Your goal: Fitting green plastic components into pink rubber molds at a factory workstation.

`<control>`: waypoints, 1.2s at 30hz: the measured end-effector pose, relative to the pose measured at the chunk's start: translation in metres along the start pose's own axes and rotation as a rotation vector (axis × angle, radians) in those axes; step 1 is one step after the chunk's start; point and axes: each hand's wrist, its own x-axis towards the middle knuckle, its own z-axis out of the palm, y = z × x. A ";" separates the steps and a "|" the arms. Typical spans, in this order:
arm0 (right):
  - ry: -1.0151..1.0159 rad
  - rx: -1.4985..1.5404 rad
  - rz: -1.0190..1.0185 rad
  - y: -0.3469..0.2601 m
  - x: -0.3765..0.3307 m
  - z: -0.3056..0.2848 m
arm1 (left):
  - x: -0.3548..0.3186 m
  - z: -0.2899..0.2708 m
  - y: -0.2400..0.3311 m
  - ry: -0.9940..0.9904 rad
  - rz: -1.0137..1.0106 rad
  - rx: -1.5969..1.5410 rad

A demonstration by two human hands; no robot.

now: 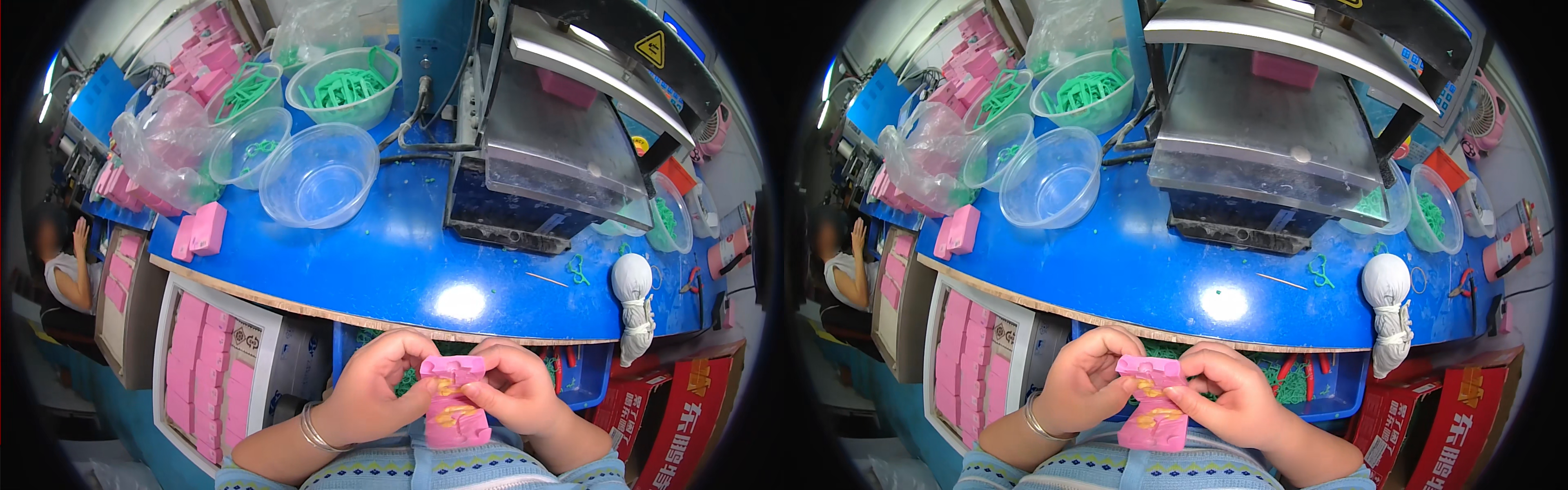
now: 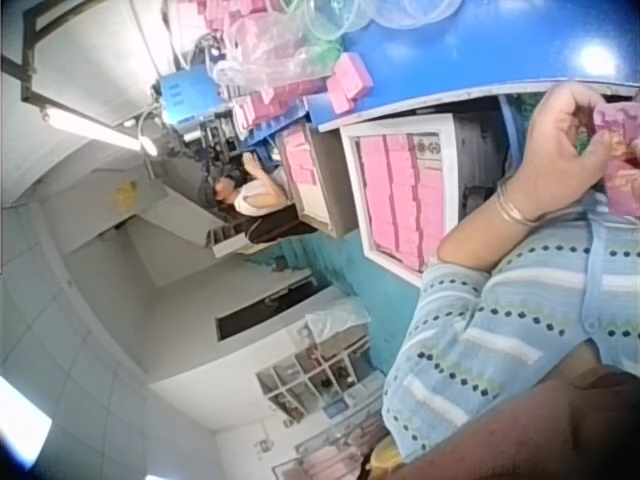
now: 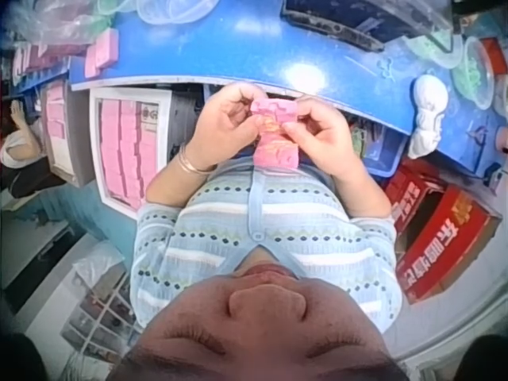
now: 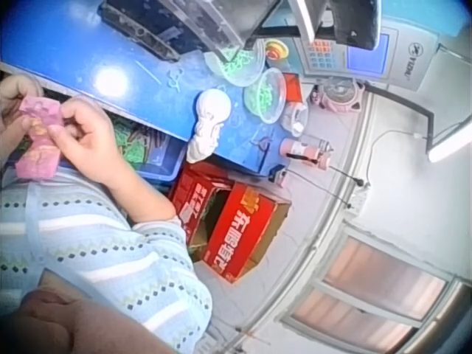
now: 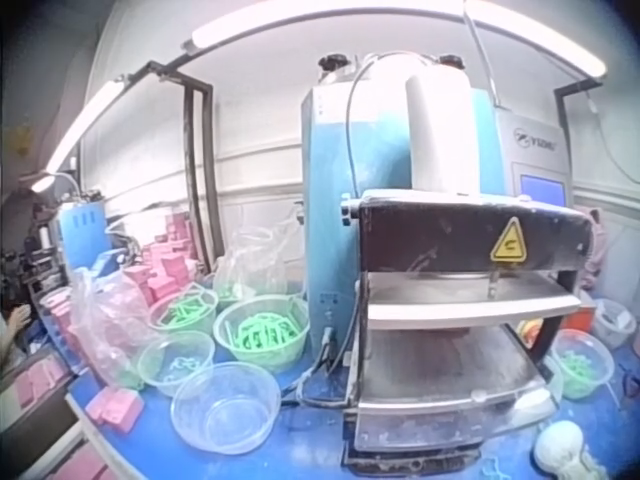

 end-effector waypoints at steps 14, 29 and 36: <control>0.073 -0.282 -0.141 0.007 0.000 0.000 | 0.002 0.005 0.001 0.044 -0.064 -0.038; 0.096 -0.146 -0.164 0.003 0.004 0.003 | 0.003 0.004 -0.010 -0.046 -0.157 0.146; 0.040 0.118 -0.019 0.011 0.004 -0.002 | 0.006 0.005 -0.009 -0.013 -0.062 0.214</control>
